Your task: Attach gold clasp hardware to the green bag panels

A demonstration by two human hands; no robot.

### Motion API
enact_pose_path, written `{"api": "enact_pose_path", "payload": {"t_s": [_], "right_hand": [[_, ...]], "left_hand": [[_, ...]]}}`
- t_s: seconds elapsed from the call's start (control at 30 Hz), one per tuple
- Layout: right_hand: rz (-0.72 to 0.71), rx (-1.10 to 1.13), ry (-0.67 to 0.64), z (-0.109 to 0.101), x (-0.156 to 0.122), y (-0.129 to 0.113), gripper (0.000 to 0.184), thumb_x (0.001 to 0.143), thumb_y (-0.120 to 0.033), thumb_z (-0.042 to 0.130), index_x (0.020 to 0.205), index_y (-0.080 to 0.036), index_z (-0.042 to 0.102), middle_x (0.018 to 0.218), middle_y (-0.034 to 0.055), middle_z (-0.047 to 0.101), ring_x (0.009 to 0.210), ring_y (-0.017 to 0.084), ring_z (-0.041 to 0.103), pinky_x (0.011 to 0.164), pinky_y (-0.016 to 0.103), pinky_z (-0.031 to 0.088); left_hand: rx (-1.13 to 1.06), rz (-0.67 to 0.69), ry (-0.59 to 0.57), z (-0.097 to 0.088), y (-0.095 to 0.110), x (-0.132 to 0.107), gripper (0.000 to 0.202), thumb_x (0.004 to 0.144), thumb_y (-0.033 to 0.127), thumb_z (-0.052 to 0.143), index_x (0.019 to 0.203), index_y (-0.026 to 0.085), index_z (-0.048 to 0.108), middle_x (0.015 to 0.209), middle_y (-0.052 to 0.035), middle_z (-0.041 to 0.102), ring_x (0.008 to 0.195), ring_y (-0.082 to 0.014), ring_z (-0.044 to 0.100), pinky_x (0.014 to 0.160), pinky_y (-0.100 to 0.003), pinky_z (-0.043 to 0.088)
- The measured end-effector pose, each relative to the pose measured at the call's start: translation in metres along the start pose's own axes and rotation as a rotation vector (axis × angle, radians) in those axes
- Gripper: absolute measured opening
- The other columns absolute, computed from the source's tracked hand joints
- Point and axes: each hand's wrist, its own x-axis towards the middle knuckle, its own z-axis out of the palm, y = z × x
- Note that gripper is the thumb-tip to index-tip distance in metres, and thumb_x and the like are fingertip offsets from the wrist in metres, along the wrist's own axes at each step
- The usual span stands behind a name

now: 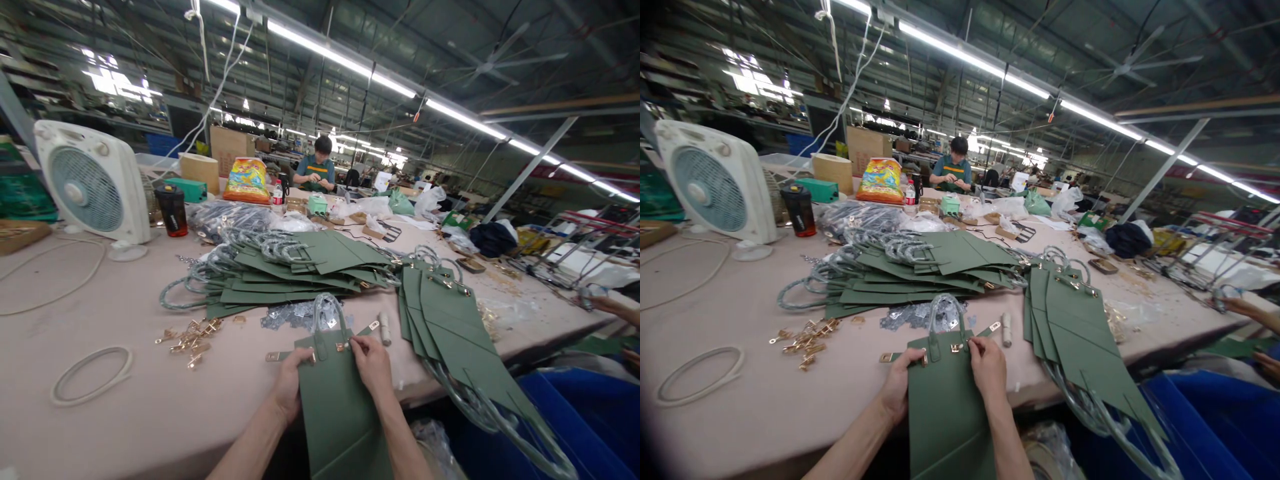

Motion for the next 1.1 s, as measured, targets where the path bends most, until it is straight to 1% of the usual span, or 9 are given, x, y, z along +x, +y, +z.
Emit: {"api": "enact_pose_path", "payload": {"t_s": [0.2,0.37,0.5,0.57,0.63,0.73,0.87,1.03,1.1], "right_hand": [[0.003,0.026,0.057,-0.002,-0.01,-0.001,0.043,0.096,-0.052,0.056,0.11,-0.019,0.079,0.102,0.0111,0.078,0.085,0.025,0.073,0.082,0.038,0.059],[0.006,0.146,0.273,-0.012,-0.035,-0.009,0.046,0.098,-0.053,0.056,0.12,-0.016,0.071,0.116,0.0144,0.074,0.094,0.025,0.071,0.082,0.036,0.059],[-0.139,0.083,0.164,-0.008,-0.076,-0.021,0.04,0.099,-0.045,0.057,0.129,-0.019,0.064,0.121,0.014,0.07,0.101,0.027,0.07,0.086,0.038,0.061],[-0.259,0.008,0.068,0.0,-0.098,-0.027,0.056,0.094,-0.043,0.065,0.145,-0.022,0.054,0.134,0.0151,0.065,0.115,0.032,0.068,0.094,0.044,0.06],[-0.373,-0.081,-0.009,0.009,-0.117,-0.033,0.093,0.081,-0.047,0.079,0.159,-0.023,0.036,0.151,0.0178,0.054,0.134,0.043,0.057,0.105,0.054,0.055],[-0.415,-0.178,-0.115,0.01,-0.133,-0.045,0.13,0.066,-0.049,0.088,0.167,-0.021,0.012,0.164,0.0199,0.037,0.147,0.052,0.039,0.112,0.066,0.046],[-0.315,-0.187,-0.064,-0.022,-0.139,-0.066,0.114,0.076,-0.032,0.074,0.168,-0.024,0.007,0.167,0.0144,0.035,0.149,0.044,0.04,0.114,0.061,0.048],[-0.123,-0.184,0.119,-0.082,-0.143,-0.082,0.07,0.091,-0.035,0.061,0.159,-0.031,0.043,0.148,0.0075,0.061,0.135,0.036,0.059,0.104,0.05,0.059],[-0.032,-0.173,0.19,-0.11,-0.144,-0.081,0.059,0.093,-0.043,0.059,0.151,-0.032,0.054,0.142,0.0072,0.066,0.131,0.036,0.062,0.102,0.048,0.059]], "left_hand": [[-0.002,-0.027,-0.045,-0.002,-0.001,-0.004,0.041,0.08,0.043,0.066,0.103,0.009,0.072,0.082,-0.0143,0.079,0.072,-0.0302,0.076,0.073,-0.04,0.061],[-0.057,-0.022,-0.16,-0.002,-0.001,-0.008,0.045,0.082,0.043,0.066,0.107,0.007,0.073,0.092,-0.017,0.08,0.088,-0.0342,0.077,0.084,-0.043,0.059],[-0.083,0.029,-0.219,0.001,-0.003,-0.011,0.045,0.083,0.042,0.067,0.113,0.008,0.073,0.098,-0.0163,0.08,0.096,-0.035,0.076,0.091,-0.045,0.058],[-0.106,0.09,-0.24,0.003,-0.007,-0.012,0.044,0.085,0.04,0.066,0.117,0.01,0.072,0.099,-0.0147,0.081,0.097,-0.0342,0.076,0.093,-0.045,0.058],[-0.114,0.131,-0.222,0.008,-0.015,-0.013,0.044,0.086,0.038,0.067,0.12,0.011,0.071,0.101,-0.0138,0.08,0.098,-0.0333,0.076,0.095,-0.046,0.058],[-0.047,0.191,-0.14,0.021,-0.028,-0.024,0.051,0.085,0.04,0.072,0.129,0.015,0.068,0.108,-0.0122,0.08,0.104,-0.0333,0.075,0.101,-0.046,0.056],[0.298,0.306,-0.225,0.046,-0.037,-0.058,0.079,0.076,0.032,0.085,0.149,0.027,0.055,0.139,-0.0077,0.067,0.138,-0.035,0.055,0.121,-0.045,0.039],[0.613,0.215,-0.624,0.067,-0.041,-0.083,0.113,0.067,0.023,0.093,0.162,0.031,0.033,0.159,-0.0115,0.047,0.147,-0.0406,0.044,0.123,-0.05,0.036],[0.581,0.164,-0.633,0.065,-0.045,-0.075,0.112,0.071,0.027,0.092,0.164,0.031,0.028,0.16,-0.0149,0.045,0.147,-0.039,0.044,0.121,-0.05,0.038]]}}
